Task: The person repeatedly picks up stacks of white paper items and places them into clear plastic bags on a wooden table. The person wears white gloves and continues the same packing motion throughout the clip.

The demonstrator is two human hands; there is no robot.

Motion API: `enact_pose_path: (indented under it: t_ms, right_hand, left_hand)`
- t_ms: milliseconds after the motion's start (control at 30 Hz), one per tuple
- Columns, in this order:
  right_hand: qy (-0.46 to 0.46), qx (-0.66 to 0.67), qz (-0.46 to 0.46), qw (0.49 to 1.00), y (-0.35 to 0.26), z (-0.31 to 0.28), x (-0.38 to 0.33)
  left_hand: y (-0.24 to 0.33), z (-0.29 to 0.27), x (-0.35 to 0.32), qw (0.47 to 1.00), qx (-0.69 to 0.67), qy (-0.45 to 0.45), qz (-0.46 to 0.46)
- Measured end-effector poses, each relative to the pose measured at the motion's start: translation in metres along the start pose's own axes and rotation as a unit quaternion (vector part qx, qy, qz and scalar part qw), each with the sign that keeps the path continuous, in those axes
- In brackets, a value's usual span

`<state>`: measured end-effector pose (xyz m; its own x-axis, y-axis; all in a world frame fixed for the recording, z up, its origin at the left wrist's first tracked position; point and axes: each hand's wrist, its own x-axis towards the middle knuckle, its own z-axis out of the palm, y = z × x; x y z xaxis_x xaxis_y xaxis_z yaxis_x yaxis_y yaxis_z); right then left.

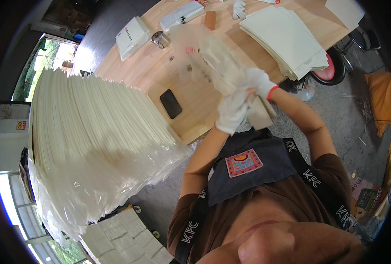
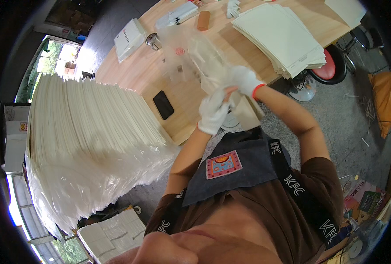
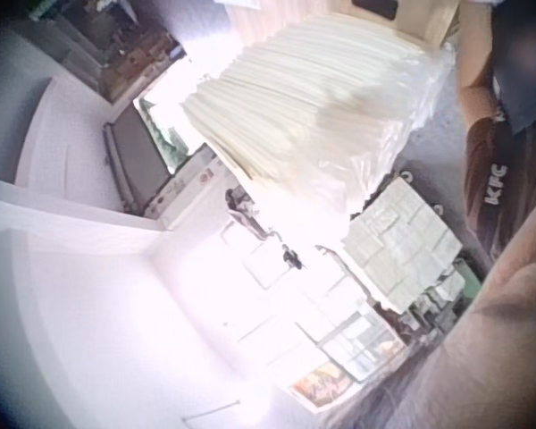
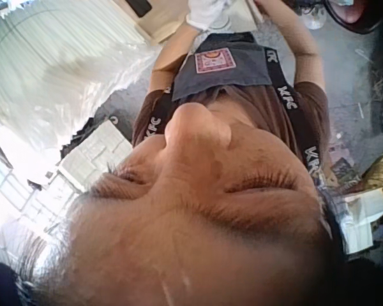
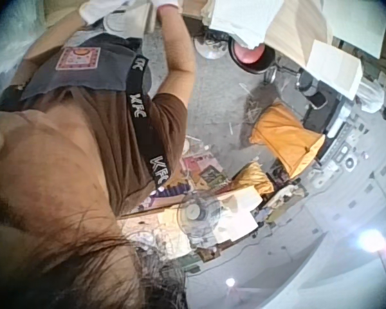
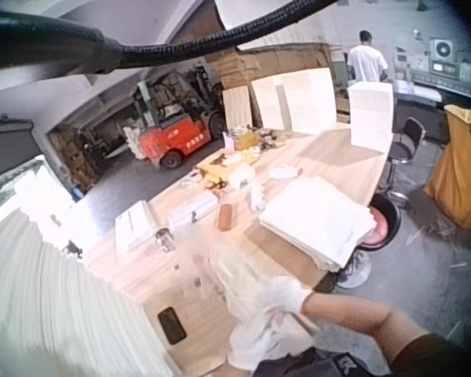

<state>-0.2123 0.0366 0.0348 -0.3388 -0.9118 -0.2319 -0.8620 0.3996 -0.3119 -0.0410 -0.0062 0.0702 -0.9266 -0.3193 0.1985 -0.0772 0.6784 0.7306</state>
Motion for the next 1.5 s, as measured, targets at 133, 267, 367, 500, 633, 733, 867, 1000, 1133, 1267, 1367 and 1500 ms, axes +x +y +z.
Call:
enact_pose_path:
  t_ms: [133, 267, 367, 500, 633, 733, 867, 1000, 1133, 1267, 1367, 1500]
  right_hand:
    - [0.295, 0.061, -0.105, 0.948, -0.004, 0.042, 0.004]
    - [0.370, 0.092, -0.160, 0.910, -0.013, 0.072, -0.025]
    - [0.369, 0.064, -0.175, 0.911, -0.008, 0.081, -0.088]
    - [0.344, -0.060, -0.016, 0.937, 0.008, 0.075, -0.077]
    - [0.012, -0.093, 0.108, 0.990, 0.025, 0.073, -0.071]
    - [0.019, -0.118, 0.031, 0.992, 0.015, 0.077, -0.091]
    - [-0.098, -0.092, -0.006, 0.991, 0.004, 0.067, -0.136]
    - [-0.185, -0.042, -0.059, 0.980, 0.004, 0.071, -0.159]
    - [-0.042, -0.106, -0.121, 0.986, 0.016, 0.075, -0.108]
    - [-0.119, -0.148, -0.101, 0.977, 0.027, 0.074, -0.124]
    - [-0.265, -0.091, 0.004, 0.960, 0.044, 0.108, -0.147]
    - [-0.066, 0.116, 0.117, 0.984, 0.065, 0.107, -0.105]
  left_hand:
    - [0.022, 0.034, 0.028, 0.995, 0.008, 0.003, 0.095]
    - [-0.037, 0.026, 0.024, 0.991, 0.074, 0.106, 0.021]
    - [-0.060, 0.039, -0.009, 0.997, 0.029, 0.073, -0.016]
    - [-0.054, 0.070, -0.072, 0.995, -0.008, 0.040, 0.089]
    - [-0.118, 0.054, -0.121, 0.959, 0.232, 0.132, -0.090]
    - [-0.128, 0.038, -0.144, 0.911, 0.151, 0.290, -0.253]
    - [-0.076, 0.051, -0.193, 0.877, -0.112, 0.349, -0.311]
    - [-0.074, 0.063, -0.226, 0.894, -0.259, 0.291, -0.222]
    - [-0.089, 0.034, -0.167, 0.929, 0.023, 0.316, -0.190]
    - [-0.120, 0.049, -0.209, 0.953, 0.165, 0.175, -0.183]
    - [-0.121, 0.056, -0.269, 0.957, 0.064, 0.143, -0.244]
    - [-0.135, 0.059, -0.254, 0.805, -0.293, 0.310, -0.411]
